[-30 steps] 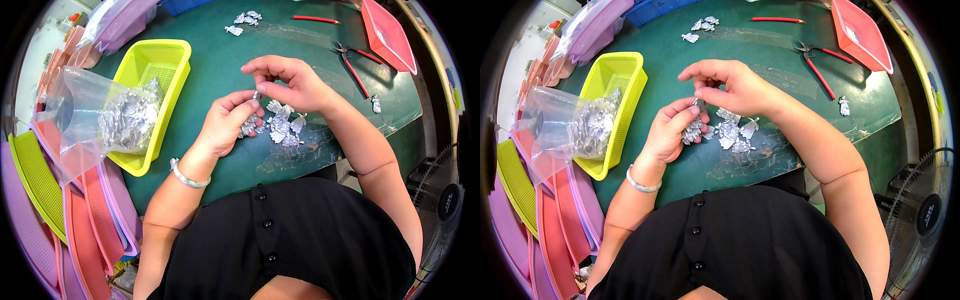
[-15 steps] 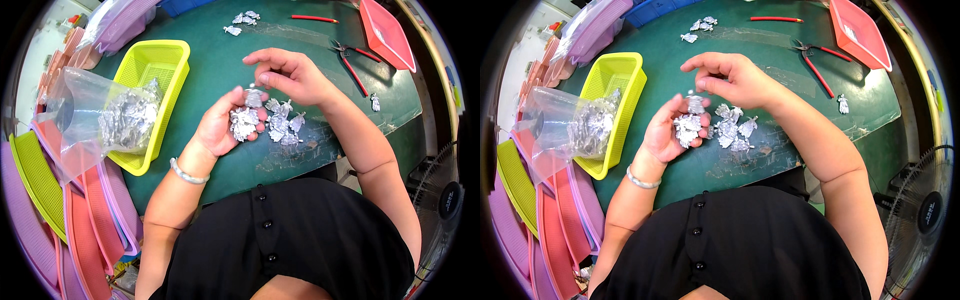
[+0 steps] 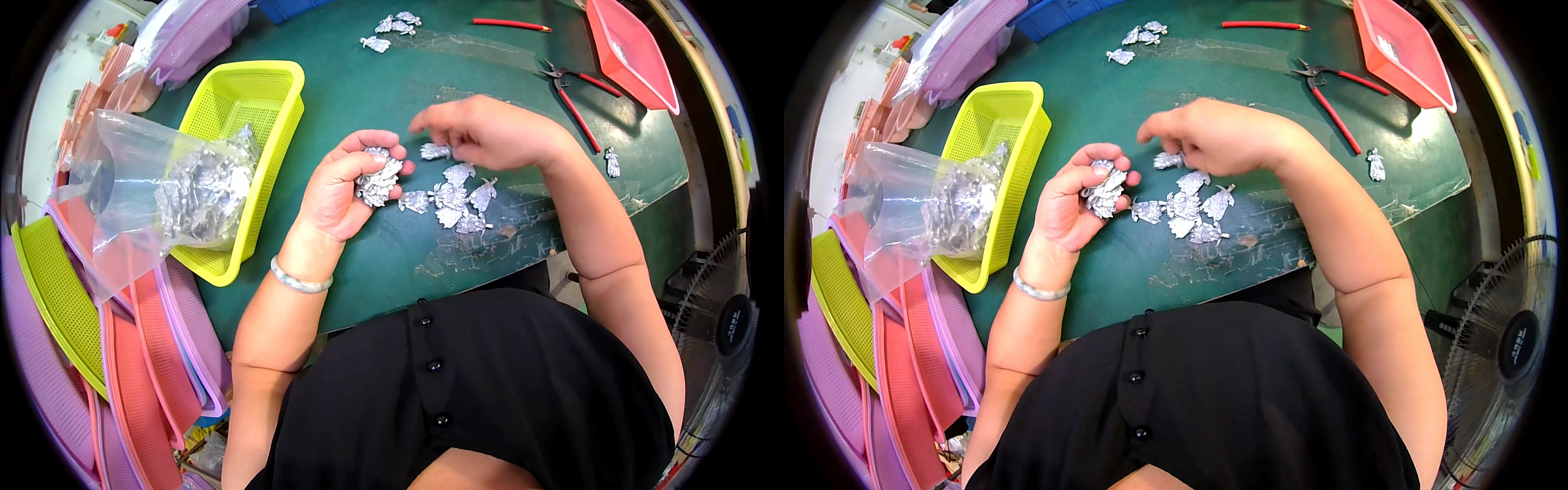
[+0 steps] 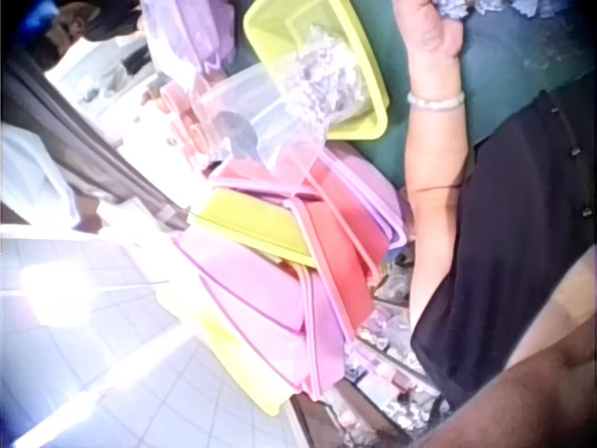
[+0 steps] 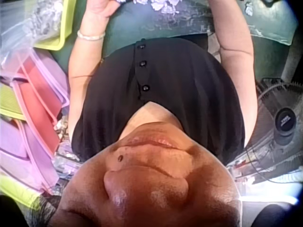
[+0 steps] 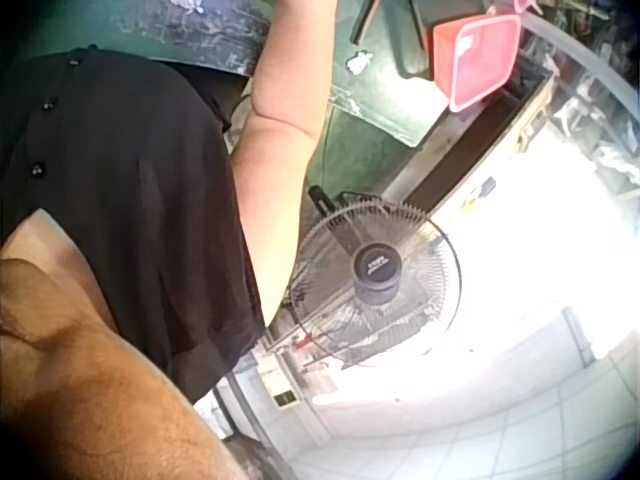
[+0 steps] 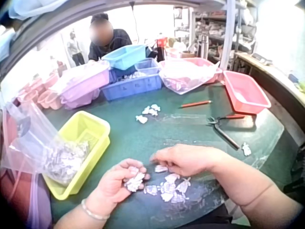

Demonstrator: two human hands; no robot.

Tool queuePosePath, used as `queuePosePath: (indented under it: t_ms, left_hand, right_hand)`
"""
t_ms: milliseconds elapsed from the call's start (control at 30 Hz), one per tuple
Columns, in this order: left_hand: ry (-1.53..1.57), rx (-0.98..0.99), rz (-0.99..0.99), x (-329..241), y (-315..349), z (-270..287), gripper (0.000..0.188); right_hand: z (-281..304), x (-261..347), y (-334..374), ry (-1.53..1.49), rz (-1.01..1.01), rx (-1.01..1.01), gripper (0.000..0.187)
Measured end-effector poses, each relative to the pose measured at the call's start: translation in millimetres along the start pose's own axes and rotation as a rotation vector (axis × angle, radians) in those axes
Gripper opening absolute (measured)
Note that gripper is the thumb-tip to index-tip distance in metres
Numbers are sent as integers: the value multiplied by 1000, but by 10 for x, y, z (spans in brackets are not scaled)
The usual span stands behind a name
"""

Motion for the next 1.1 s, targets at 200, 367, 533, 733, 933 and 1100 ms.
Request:
queuePosePath:
  t_ms: [200,367,533,733,933,1100]
  left_hand:
    - [-134,-11,18,12,-5,69,23]
    - [-85,86,180,135,68,-105,22]
    - [-55,133,281,275,156,-186,29]
    - [-62,134,231,247,142,-197,24]
    - [-83,138,197,226,139,-206,22]
    - [-91,135,197,228,135,-198,23]
  right_hand:
    - [234,52,17,-373,197,-217,45]
    - [246,215,81,-507,329,-202,43]
    - [224,253,79,-489,324,-216,39]
    - [168,114,14,-589,226,-199,37]
    - [163,93,3,-624,217,-192,34]
    - [155,81,-4,-629,220,-189,33]
Point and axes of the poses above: each hand's wrist, its own y-axis away from the middle knuckle, its own z-axis out of the back of the hand, x = y × z, the point moved 9 cm from there along -y, towards the middle knuckle, and after that the axes turned 10 degrees about -z, right-handed, at the moved point
